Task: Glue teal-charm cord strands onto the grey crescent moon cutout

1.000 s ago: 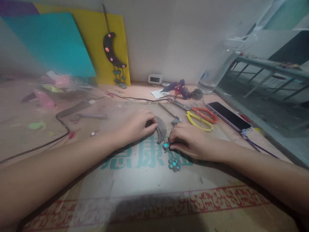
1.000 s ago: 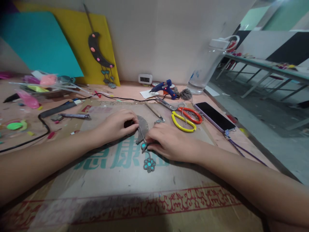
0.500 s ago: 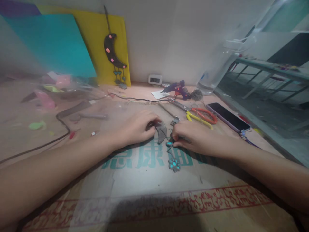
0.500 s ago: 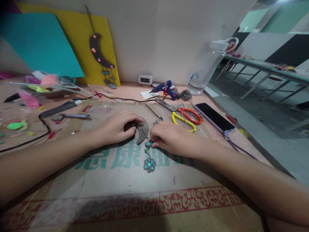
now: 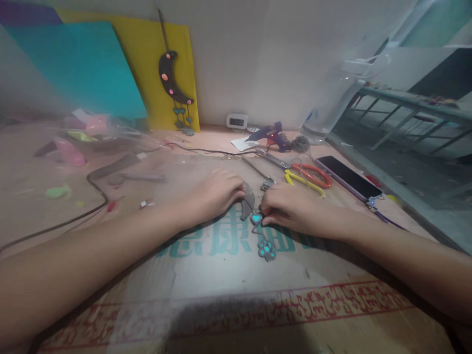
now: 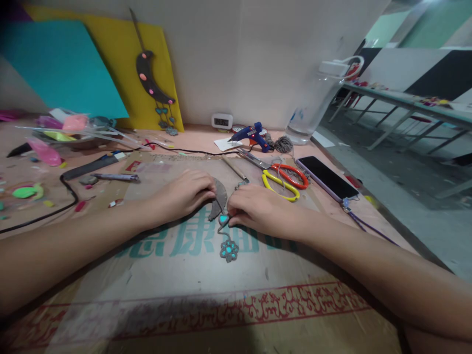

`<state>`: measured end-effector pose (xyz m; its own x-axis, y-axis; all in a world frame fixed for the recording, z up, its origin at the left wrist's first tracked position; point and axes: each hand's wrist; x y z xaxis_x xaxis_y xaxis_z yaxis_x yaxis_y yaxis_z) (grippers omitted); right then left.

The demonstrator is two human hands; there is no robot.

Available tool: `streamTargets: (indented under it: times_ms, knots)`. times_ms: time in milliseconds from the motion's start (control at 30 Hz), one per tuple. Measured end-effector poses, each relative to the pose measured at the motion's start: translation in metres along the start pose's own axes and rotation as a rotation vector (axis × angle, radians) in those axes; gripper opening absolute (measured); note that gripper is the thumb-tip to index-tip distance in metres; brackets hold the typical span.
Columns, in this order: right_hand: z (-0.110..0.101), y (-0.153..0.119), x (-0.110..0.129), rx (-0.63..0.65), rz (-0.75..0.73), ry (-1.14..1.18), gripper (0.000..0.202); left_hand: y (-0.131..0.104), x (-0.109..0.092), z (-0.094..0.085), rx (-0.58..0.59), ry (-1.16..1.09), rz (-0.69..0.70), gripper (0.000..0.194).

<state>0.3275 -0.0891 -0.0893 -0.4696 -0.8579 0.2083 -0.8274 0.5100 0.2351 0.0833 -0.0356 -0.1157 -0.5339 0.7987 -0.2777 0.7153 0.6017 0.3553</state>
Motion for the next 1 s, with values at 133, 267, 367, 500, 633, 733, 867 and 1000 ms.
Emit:
streamTargets:
  times_ms: [133, 267, 367, 500, 633, 733, 867, 1000]
  knots:
    - [-0.010, 0.000, 0.005, 0.097, 0.022, -0.002, 0.015, 0.001, 0.004, -0.005, -0.106, -0.077, -0.165, 0.021]
    - [-0.025, 0.000, 0.008, 0.136, 0.033, -0.032, 0.018, 0.002, 0.005, -0.006, -0.077, -0.110, -0.206, 0.023]
    - [-0.034, -0.001, 0.014, 0.123, 0.042, 0.014, 0.028, 0.002, 0.003, -0.005, -0.058, -0.087, -0.181, 0.022]
    - [-0.031, -0.002, 0.031, 0.201, 0.061, 0.108, 0.034, 0.001, 0.004, -0.005, -0.047, -0.076, -0.167, 0.020]
    - [-0.021, -0.002, 0.044, 0.259, 0.014, 0.131, 0.028, 0.001, 0.007, -0.004, -0.056, -0.061, -0.148, 0.018]
    - [-0.020, -0.002, 0.050, 0.269, -0.019, 0.237, 0.023, 0.001, 0.009, -0.003, -0.068, -0.065, -0.130, 0.017]
    - [-0.025, -0.002, 0.056, 0.306, -0.063, 0.313, 0.022, 0.001, 0.009, -0.002, -0.058, -0.023, -0.093, 0.014]
    - [-0.028, -0.001, 0.057, 0.288, -0.031, 0.331, 0.024, 0.001, 0.009, -0.002, -0.029, 0.019, -0.079, 0.014]
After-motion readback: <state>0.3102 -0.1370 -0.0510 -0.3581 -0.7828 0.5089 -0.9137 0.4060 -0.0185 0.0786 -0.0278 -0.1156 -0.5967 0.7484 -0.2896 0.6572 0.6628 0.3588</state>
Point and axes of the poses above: each hand's wrist, its own y-axis towards the middle knuckle, its own z-axis out of the palm, x = y × z, and after that the axes turned 2 degrees about -z, right-handed
